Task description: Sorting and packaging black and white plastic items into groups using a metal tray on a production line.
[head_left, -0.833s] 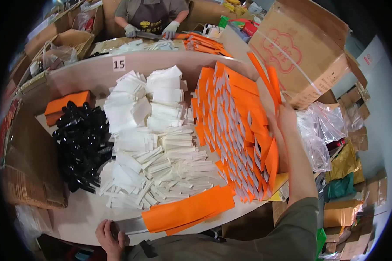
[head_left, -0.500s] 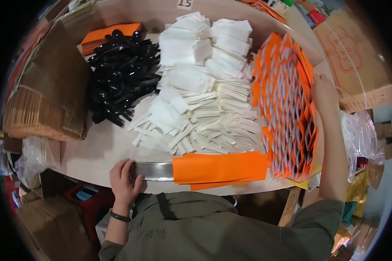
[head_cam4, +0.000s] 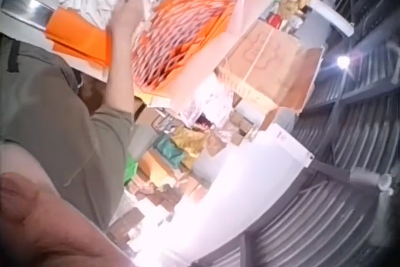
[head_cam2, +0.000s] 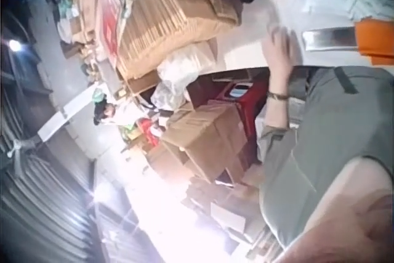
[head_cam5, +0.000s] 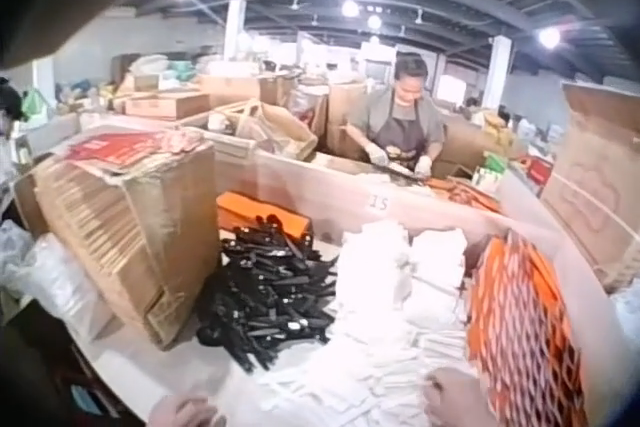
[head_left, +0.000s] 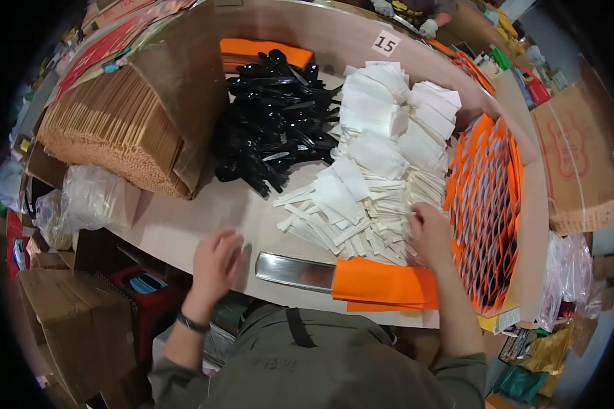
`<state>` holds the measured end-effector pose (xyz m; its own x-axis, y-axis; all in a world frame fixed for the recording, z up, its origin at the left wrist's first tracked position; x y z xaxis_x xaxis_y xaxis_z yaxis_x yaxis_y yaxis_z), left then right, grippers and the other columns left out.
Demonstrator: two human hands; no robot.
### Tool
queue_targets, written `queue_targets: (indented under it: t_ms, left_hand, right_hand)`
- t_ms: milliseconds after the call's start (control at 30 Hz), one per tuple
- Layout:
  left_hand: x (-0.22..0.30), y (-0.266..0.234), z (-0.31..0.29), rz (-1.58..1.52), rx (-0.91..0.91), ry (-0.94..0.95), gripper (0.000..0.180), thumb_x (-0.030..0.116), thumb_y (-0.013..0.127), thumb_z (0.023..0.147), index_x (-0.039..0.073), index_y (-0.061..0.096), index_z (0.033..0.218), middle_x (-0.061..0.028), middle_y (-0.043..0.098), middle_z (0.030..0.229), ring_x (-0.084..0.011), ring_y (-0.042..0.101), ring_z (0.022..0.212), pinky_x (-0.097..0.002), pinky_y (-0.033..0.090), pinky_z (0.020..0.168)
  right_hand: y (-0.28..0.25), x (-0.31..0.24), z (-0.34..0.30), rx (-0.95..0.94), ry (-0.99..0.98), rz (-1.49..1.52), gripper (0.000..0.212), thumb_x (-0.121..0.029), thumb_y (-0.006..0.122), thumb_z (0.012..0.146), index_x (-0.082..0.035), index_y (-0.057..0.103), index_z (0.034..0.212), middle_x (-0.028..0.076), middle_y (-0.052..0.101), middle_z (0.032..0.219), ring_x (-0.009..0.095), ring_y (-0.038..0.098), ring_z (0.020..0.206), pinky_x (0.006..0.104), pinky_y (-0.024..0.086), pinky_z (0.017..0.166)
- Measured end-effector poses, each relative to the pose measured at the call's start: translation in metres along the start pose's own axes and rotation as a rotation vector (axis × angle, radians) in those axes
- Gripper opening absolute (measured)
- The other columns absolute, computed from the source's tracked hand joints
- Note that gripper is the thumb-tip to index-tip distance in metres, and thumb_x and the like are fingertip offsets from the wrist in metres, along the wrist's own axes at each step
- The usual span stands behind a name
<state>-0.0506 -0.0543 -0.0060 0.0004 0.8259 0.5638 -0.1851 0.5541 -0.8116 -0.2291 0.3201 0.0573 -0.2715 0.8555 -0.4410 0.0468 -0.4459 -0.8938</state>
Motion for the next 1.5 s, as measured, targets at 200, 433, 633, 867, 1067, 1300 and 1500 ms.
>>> queue_targets:
  t_ms: [200, 433, 633, 867, 1067, 1300, 1500]
  left_hand:
    - [0.022, -0.021, 0.133, 0.3, 0.272, 0.417, 0.032, 0.001, 0.061, 0.078, 0.008, 0.064, 0.11, -0.0084, 0.061, 0.123, -0.0293, 0.058, 0.109, -0.0402, 0.048, 0.092]
    - [0.005, -0.012, 0.159, 0.496, -0.052, 0.507, 0.02, 0.005, 0.058, 0.077, 0.01, 0.066, 0.094, -0.0043, 0.058, 0.093, -0.0222, 0.06, 0.095, -0.0351, 0.048, 0.083]
    - [0.019, -0.023, 0.171, 0.508, -0.049, 0.617, 0.024, 0.008, 0.061, 0.078, 0.01, 0.067, 0.102, -0.0045, 0.058, 0.094, -0.0215, 0.059, 0.094, -0.0333, 0.046, 0.088]
    - [0.049, -0.021, 0.164, 0.395, 0.105, 0.718, 0.017, 0.013, 0.068, 0.082, 0.008, 0.069, 0.098, -0.0034, 0.062, 0.093, -0.0215, 0.061, 0.095, -0.0349, 0.047, 0.089]
    - [0.07, -0.029, 0.143, 0.061, 0.179, 0.315, 0.015, 0.023, 0.068, 0.089, 0.009, 0.069, 0.095, -0.0099, 0.059, 0.08, -0.0331, 0.06, 0.067, -0.0399, 0.048, 0.057]
    - [0.077, 0.009, 0.05, -0.316, -0.267, 0.12, 0.02, 0.005, 0.065, 0.086, 0.008, 0.071, 0.105, -0.0129, 0.063, 0.088, -0.0307, 0.063, 0.085, -0.0365, 0.051, 0.071]
    - [0.096, 0.051, 0.013, -0.381, -0.253, 0.266, 0.007, 0.011, 0.074, 0.079, 0.009, 0.07, 0.084, -0.0075, 0.066, 0.093, -0.0289, 0.063, 0.088, -0.0384, 0.051, 0.076]
  right_hand:
    - [0.09, -0.086, 0.016, -0.059, -0.249, -0.005, 0.019, -0.019, 0.066, 0.088, 0.0, 0.063, 0.088, 0.018, 0.067, 0.085, 0.036, 0.066, 0.08, 0.0445, 0.052, 0.071]
    - [0.109, -0.083, 0.031, -0.193, -0.299, -0.187, 0.012, -0.015, 0.058, 0.083, -0.003, 0.06, 0.081, 0.019, 0.066, 0.08, 0.04, 0.064, 0.078, 0.0486, 0.051, 0.07]
    - [0.068, -0.131, -0.028, -0.432, -0.594, 0.052, 0.009, -0.015, 0.062, 0.079, -0.007, 0.06, 0.082, 0.015, 0.062, 0.08, 0.036, 0.063, 0.08, 0.0454, 0.051, 0.068]
    - [0.094, -0.136, -0.071, -0.444, -0.708, 0.124, 0.01, -0.013, 0.064, 0.08, -0.004, 0.06, 0.082, 0.015, 0.062, 0.082, 0.036, 0.063, 0.08, 0.0444, 0.052, 0.07]
    - [0.057, -0.085, -0.022, -0.122, -0.252, -0.063, 0.011, -0.017, 0.064, 0.086, -0.006, 0.065, 0.086, 0.013, 0.065, 0.083, 0.035, 0.064, 0.083, 0.0441, 0.051, 0.071]
    - [0.069, -0.084, -0.048, -0.084, -0.297, 0.078, 0.021, -0.016, 0.071, 0.084, -0.004, 0.067, 0.101, 0.014, 0.067, 0.095, 0.034, 0.064, 0.089, 0.0409, 0.053, 0.076]
    - [0.058, -0.065, -0.083, -0.027, -0.373, 0.302, 0.039, -0.01, 0.071, 0.083, -0.006, 0.06, 0.12, 0.014, 0.061, 0.122, 0.035, 0.059, 0.11, 0.0457, 0.048, 0.094]
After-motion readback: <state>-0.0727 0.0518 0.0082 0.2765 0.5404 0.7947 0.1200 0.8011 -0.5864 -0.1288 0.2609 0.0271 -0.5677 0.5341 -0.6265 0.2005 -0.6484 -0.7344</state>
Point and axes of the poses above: each hand's wrist, its own z-axis towards the middle knuckle, its own y-axis out of the palm, x = y × z, the point moved 4 cm from there along z, towards the middle knuckle
